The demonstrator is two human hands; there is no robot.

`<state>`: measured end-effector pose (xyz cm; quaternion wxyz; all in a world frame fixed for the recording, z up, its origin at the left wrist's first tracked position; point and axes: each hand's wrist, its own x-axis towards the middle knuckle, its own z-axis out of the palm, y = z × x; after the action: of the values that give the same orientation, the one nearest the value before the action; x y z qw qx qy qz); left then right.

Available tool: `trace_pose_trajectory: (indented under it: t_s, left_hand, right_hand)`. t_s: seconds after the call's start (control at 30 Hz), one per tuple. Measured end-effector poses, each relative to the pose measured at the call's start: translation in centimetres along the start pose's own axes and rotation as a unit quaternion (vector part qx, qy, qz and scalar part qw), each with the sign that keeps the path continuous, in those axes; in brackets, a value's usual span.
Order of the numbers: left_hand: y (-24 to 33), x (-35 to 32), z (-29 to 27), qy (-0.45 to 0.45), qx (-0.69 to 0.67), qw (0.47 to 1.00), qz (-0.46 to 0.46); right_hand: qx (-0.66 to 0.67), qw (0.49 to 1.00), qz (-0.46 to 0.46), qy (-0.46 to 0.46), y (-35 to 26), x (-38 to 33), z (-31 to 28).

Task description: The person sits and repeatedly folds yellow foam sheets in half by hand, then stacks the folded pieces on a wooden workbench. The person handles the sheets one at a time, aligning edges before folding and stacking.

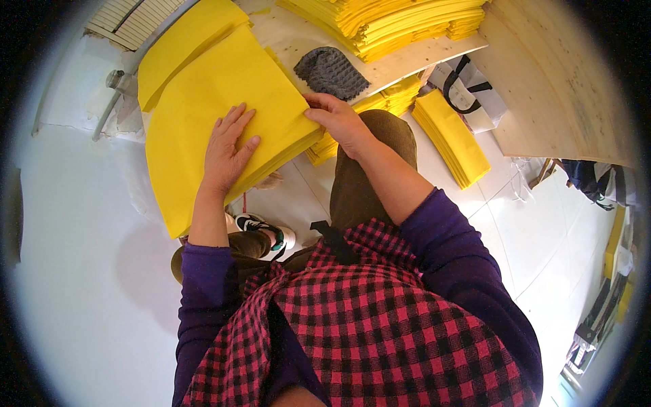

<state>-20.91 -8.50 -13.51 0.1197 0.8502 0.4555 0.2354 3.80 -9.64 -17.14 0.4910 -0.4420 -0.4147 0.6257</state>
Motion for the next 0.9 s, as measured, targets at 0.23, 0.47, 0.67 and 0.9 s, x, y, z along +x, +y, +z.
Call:
trace_pose_trajectory:
  t_s: [0.23, 0.47, 0.67, 0.9]
  left_hand:
    - [-0.1, -0.2, 0.0, 0.006, -0.003, 1.000, 0.007]
    - [-0.3, -0.3, -0.1, 0.004, -0.001, 1.000, 0.012]
    - [-0.3, -0.4, -0.1, 0.008, -0.006, 1.000, 0.009]
    - [-0.5, -0.5, -0.2, 0.012, -0.019, 1.000, 0.021]
  right_hand:
    - [-0.035, 0.999, -0.031, -0.001, 0.7, 1.0, -0.5]
    - [-0.170, 0.981, -0.083, 0.042, -0.6, 1.5, 0.0]
    - [-0.432, 0.848, -0.304, 0.048, -1.9, 2.2, 0.2]
    - [-0.443, 0.825, -0.349, -0.033, -4.7, 5.2, 0.6]
